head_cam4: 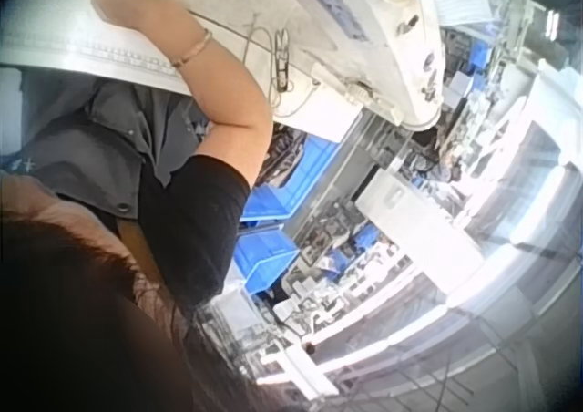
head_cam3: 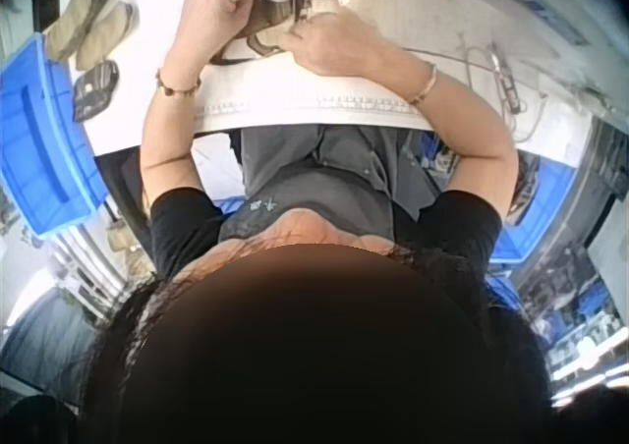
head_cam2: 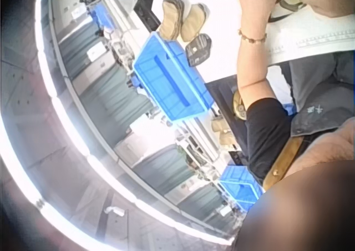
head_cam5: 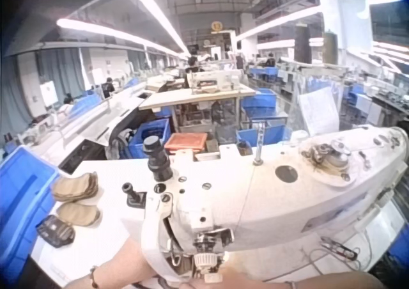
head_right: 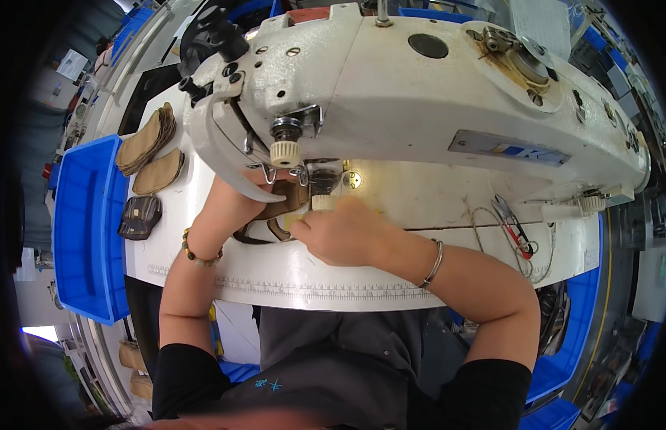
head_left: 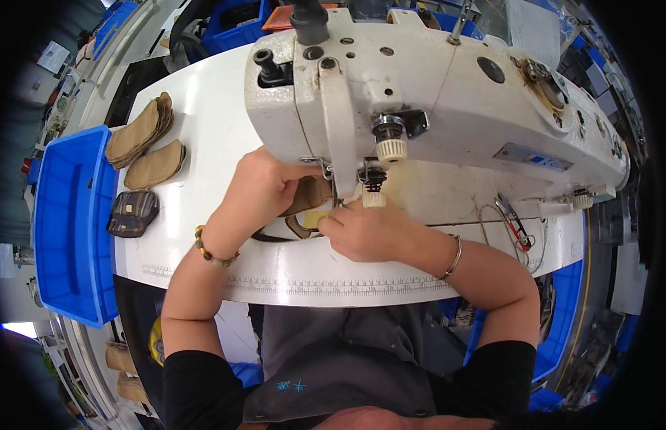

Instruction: Sewing pieces of leather and fabric together using an industrial sewing machine to construct a shoe upper.

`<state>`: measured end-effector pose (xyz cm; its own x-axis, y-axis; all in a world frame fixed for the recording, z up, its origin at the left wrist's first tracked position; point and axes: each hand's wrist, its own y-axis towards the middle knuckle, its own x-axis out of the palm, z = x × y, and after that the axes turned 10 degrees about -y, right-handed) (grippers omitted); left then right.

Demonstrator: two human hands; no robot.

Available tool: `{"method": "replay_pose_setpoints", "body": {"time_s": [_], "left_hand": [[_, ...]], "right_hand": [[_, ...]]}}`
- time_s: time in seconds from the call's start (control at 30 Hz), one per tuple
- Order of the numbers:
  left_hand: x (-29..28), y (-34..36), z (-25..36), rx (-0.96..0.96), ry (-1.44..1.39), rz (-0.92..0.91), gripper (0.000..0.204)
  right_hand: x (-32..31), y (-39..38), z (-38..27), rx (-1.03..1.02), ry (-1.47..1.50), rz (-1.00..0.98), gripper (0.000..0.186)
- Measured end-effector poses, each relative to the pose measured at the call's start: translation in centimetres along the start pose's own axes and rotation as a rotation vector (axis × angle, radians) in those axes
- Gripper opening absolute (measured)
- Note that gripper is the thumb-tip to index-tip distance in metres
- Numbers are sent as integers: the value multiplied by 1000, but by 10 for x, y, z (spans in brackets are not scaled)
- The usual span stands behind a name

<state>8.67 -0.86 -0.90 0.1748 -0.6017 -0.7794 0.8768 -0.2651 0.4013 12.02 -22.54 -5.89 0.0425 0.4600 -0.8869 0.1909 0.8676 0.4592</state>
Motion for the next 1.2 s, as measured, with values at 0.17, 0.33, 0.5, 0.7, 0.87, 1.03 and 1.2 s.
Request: {"method": "replay_pose_setpoints", "body": {"time_s": [0.17,0.33,0.5,0.7,0.87,1.03,1.2], "left_hand": [[11,-5,3,115,133,17,23],[10,-3,21,139,233,-82,13],[18,-7,15,208,324,-52,22],[13,-13,10,125,246,-93,28],[12,-11,7,92,130,-82,31],[16,-12,6,89,107,-83,32],[14,-14,2,58,117,-134,33]], "right_hand": [[-7,1,-1,-46,5,117,8],[-15,7,5,-37,-147,250,7],[-12,7,6,-36,-214,395,9],[-6,0,2,9,-211,341,18],[0,-7,-13,174,-301,-7,9],[-3,-6,-15,197,-107,-62,16],[-13,-4,-12,132,-179,-63,14]]}}
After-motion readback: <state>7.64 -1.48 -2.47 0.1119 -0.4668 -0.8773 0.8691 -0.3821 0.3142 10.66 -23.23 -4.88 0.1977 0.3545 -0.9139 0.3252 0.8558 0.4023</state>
